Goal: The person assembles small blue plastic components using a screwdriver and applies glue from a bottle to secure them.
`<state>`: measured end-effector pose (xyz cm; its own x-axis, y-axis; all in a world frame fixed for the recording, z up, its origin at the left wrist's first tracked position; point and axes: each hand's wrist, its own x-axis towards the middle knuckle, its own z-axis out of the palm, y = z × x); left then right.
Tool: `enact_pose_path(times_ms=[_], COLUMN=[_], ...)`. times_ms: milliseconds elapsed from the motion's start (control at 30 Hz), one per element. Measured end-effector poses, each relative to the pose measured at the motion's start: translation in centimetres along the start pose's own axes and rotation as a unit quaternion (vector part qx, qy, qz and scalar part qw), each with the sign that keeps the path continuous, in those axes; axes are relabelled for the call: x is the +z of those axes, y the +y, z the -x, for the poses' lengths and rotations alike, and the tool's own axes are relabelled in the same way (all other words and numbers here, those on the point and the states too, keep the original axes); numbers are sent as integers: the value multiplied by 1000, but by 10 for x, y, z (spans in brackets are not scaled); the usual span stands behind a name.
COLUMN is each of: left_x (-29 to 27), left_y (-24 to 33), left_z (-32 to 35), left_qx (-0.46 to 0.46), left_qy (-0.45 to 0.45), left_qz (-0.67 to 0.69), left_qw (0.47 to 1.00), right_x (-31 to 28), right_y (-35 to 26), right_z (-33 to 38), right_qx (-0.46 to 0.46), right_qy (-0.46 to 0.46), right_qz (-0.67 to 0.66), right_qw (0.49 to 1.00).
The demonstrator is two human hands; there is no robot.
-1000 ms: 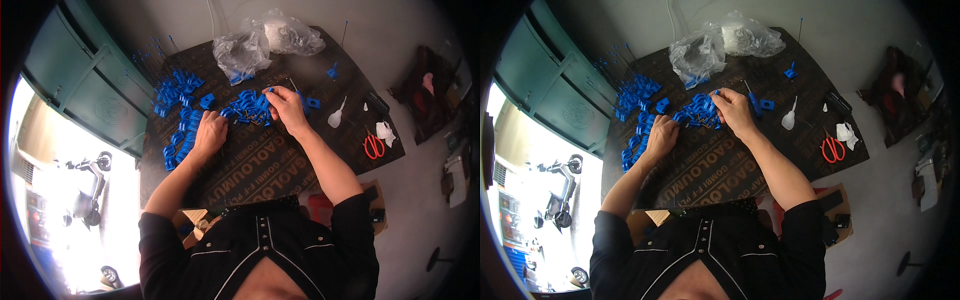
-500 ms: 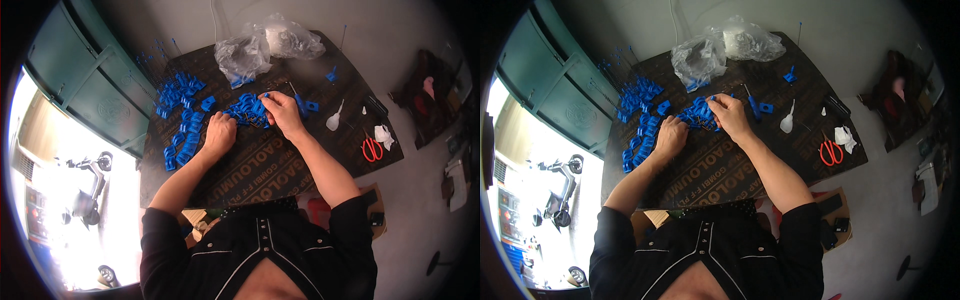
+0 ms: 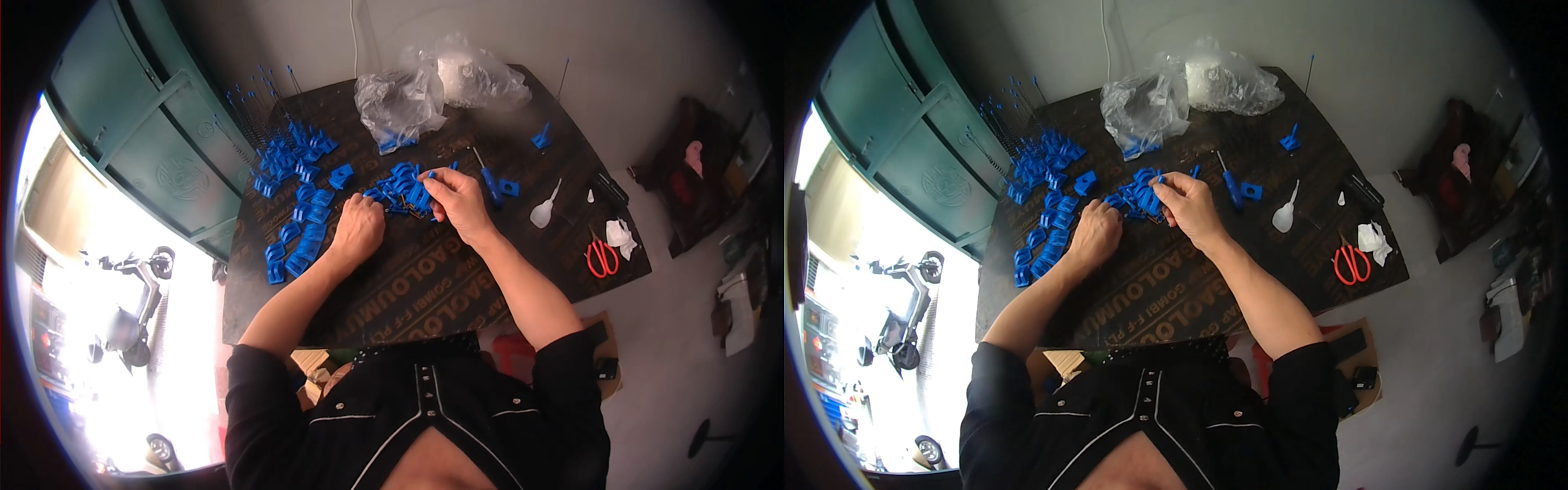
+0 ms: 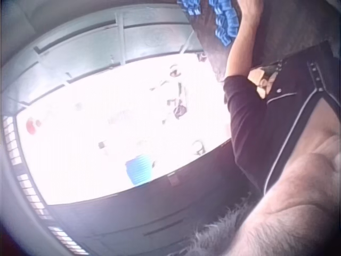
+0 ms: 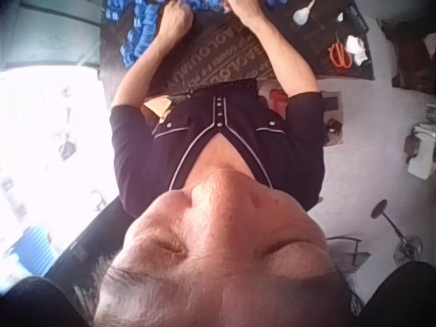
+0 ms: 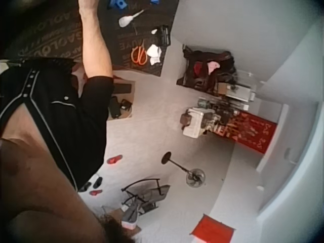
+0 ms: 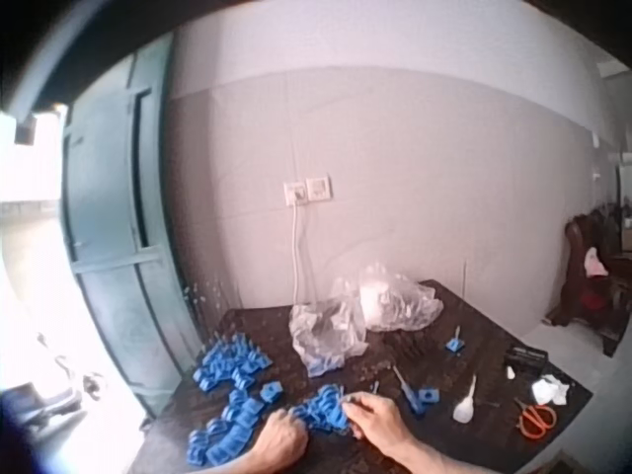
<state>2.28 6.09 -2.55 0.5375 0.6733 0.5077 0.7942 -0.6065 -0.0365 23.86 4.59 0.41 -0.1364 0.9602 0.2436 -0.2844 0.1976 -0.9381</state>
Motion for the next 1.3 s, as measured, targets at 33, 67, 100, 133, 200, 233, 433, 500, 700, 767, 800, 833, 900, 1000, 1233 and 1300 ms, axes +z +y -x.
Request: enact_pose_path(times_ms=[33, 67, 100, 133, 200, 233, 433, 500, 700, 767, 800, 833, 900, 1000, 1233, 1300], left_x=[-1, 0, 0, 1, 1, 0, -4, -2, -9, -22, -29, -34, -41, -38, -41, -43], left_y=[-1, -4, -7, -10, -12, -12, -9, -11, -6, 2, 7, 12, 24, 29, 40, 41], left_z=[0, 0, 0, 0, 0, -1, -3, -1, 4, 5, 7, 8, 7, 12, 18, 17], left_qx=[3, 1, 8, 14, 11, 10, 2, -1, -43, -63, -108, -151, -211, -275, -315, -318], left_qy=[-7, -4, -8, -11, -18, -29, -52, -35, 15, 33, 59, 85, 88, 93, 69, 72], left_qz=[0, 2, 23, 45, 56, 66, 46, 54, 117, 166, 235, 303, 373, 450, 572, 584], left_qw=[1000, 1000, 1000, 999, 998, 997, 998, 998, 992, 984, 964, 937, 899, 845, 754, 744], right_x=[2, 3, 4, 4, 5, 5, 2, 4, 7, 8, 11, 12, 16, 21, 31, 31], right_y=[-1, -2, -2, -2, -1, -1, 2, 2, 3, 3, 4, 4, 3, 7, 7, 7], right_z=[1, 1, 1, 1, 1, 2, 2, 1, 4, 5, 6, 7, 10, 13, 17, 17], right_qx=[0, -1, 3, 3, 6, 6, 16, 19, 17, 10, 2, 3, 10, 19, 24, 26], right_qy=[2, 4, 2, 0, 1, -1, -16, -20, -45, -53, -61, -64, -61, -68, -75, -86], right_qz=[0, 1, -1, 2, 2, 6, 15, 10, 15, 19, 20, 21, 31, 27, 40, 42], right_qw=[1000, 1000, 1000, 1000, 1000, 1000, 1000, 1000, 999, 998, 998, 998, 998, 997, 996, 995])
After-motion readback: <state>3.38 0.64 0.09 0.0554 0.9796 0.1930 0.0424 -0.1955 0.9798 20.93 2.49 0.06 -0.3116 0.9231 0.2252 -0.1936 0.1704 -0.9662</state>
